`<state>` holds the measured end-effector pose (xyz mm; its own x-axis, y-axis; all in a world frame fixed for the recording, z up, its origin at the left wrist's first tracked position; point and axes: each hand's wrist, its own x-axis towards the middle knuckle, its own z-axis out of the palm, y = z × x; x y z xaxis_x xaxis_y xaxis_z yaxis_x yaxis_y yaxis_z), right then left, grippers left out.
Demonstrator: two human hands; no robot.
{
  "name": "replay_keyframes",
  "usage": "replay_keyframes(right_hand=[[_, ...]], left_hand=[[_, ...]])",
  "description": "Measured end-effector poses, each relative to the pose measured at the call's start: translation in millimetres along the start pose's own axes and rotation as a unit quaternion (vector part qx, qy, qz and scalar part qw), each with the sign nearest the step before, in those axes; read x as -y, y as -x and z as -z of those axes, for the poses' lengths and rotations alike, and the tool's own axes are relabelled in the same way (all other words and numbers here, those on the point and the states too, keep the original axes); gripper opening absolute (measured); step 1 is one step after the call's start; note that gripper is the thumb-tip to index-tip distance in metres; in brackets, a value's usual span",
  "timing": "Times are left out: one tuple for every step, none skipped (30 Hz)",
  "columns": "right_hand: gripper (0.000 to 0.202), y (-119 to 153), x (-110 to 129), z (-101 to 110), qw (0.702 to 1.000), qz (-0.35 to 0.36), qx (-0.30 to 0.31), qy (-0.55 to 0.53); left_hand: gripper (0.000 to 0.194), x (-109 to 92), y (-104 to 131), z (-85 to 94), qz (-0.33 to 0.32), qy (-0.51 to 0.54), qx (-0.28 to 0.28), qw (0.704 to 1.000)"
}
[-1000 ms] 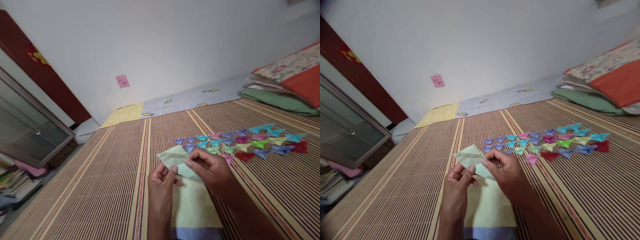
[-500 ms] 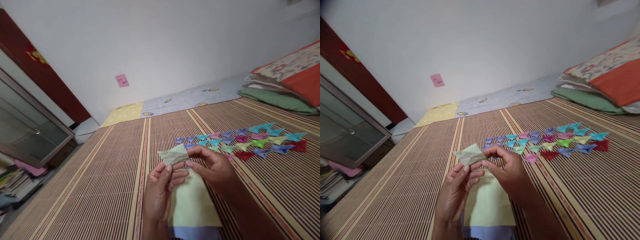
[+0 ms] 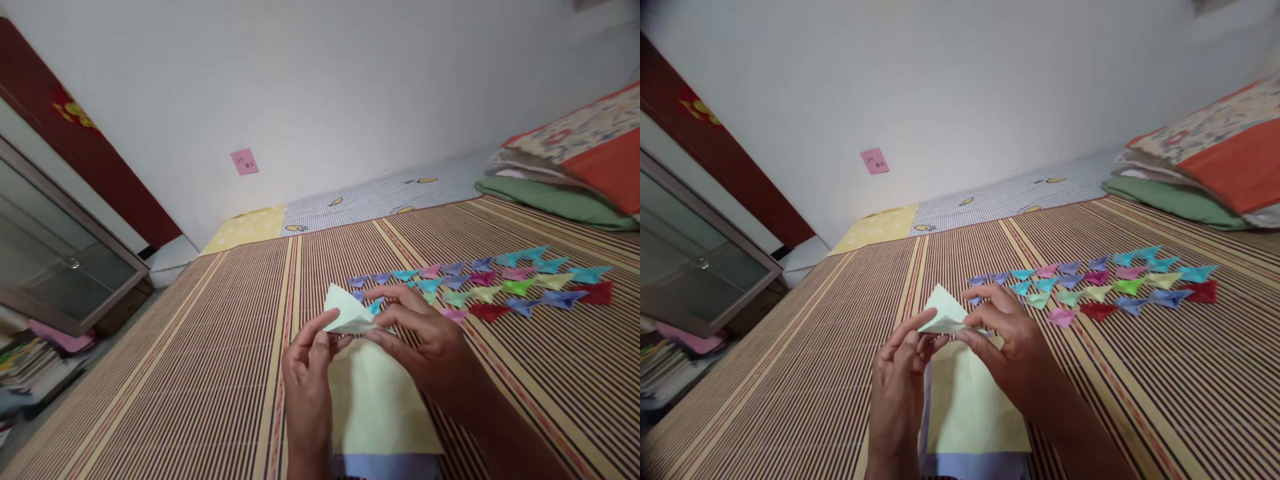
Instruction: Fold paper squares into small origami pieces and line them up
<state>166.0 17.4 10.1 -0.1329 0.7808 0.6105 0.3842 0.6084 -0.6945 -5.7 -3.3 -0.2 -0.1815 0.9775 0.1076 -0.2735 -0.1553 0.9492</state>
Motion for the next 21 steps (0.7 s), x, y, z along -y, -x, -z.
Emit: replay_keyframes(right_hand=[[0.015,0,0,-1,1.000,-0.014,-0.004,-0.003],[0.016,0,0,-3,1.000,-0.029,-0.005,-0.010],[0.017,0,0,-4,0.999,-0.045,-0.004,-0.020],[0.018,0,1,-6,0.997,-0.063,-0.001,-0.033],[0.019,0,2,-7,0.995,-0.082,0.005,-0.047],[0.019,0,2,-8,0.993,-0.101,0.012,-0.060],[0.019,0,3,-9,0.990,-0.118,0.020,-0.071],[0.019,0,3,-10,0.988,-0.133,0.025,-0.080],[0.018,0,3,-9,0.985,-0.144,0.029,-0.089],[0.017,0,3,-9,0.983,-0.150,0.031,-0.098],[0.015,0,3,-8,0.982,-0.152,0.034,-0.108],[0.013,0,2,-7,0.981,-0.150,0.037,-0.117],[0.010,0,1,-6,0.981,-0.144,0.042,-0.125],[0.008,0,1,-4,0.981,-0.139,0.048,-0.129],[0.007,1,1,-3,0.981,-0.135,0.053,-0.128],[0.007,1,1,-3,0.982,-0.134,0.058,-0.124],[0.009,1,1,-2,0.982,-0.136,0.063,-0.117],[0.012,1,1,-3,0.982,-0.140,0.064,-0.109],[0.015,1,2,-3,0.983,-0.144,0.063,-0.100],[0.018,1,2,-4,0.983,-0.146,0.059,-0.093],[0.020,1,2,-4,0.984,-0.146,0.053,-0.087]], left_hand=[[0.027,0,0,-0.6,0.000,-0.007,-0.009,1.000],[0.024,-1,0,-1.8,-0.001,-0.015,-0.021,1.000],[0.022,-2,0,-3.2,-0.005,-0.023,-0.033,0.999],[0.019,-2,1,-5.0,-0.011,-0.030,-0.043,0.999],[0.018,-3,1,-6.7,-0.020,-0.034,-0.051,0.998],[0.018,-3,1,-8.3,-0.028,-0.035,-0.056,0.997],[0.018,-4,1,-9.6,-0.036,-0.033,-0.062,0.997],[0.019,-4,1,-10.4,-0.041,-0.028,-0.068,0.996],[0.022,-3,0,-10.7,-0.040,-0.020,-0.071,0.996],[0.027,-3,-1,-10.3,-0.034,-0.008,-0.072,0.997],[0.033,-2,-2,-9.4,-0.023,0.005,-0.069,0.997],[0.038,-1,-4,-8.1,-0.009,0.020,-0.059,0.998],[0.041,-1,-5,-6.6,0.007,0.036,-0.044,0.998],[0.039,0,-6,-5.4,0.026,0.050,-0.027,0.998],[0.034,0,-7,-4.4,0.043,0.062,-0.012,0.997],[0.028,0,-8,-4.1,0.056,0.071,-0.001,0.996],[0.023,0,-8,-4.4,0.065,0.077,0.005,0.995],[0.021,-1,-7,-5.3,0.071,0.080,0.007,0.994],[0.020,-1,-7,-6.6,0.074,0.084,0.004,0.994],[0.021,-2,-7,-8.2,0.077,0.089,-0.001,0.993],[0.022,-3,-6,-9.9,0.081,0.096,-0.007,0.992]])
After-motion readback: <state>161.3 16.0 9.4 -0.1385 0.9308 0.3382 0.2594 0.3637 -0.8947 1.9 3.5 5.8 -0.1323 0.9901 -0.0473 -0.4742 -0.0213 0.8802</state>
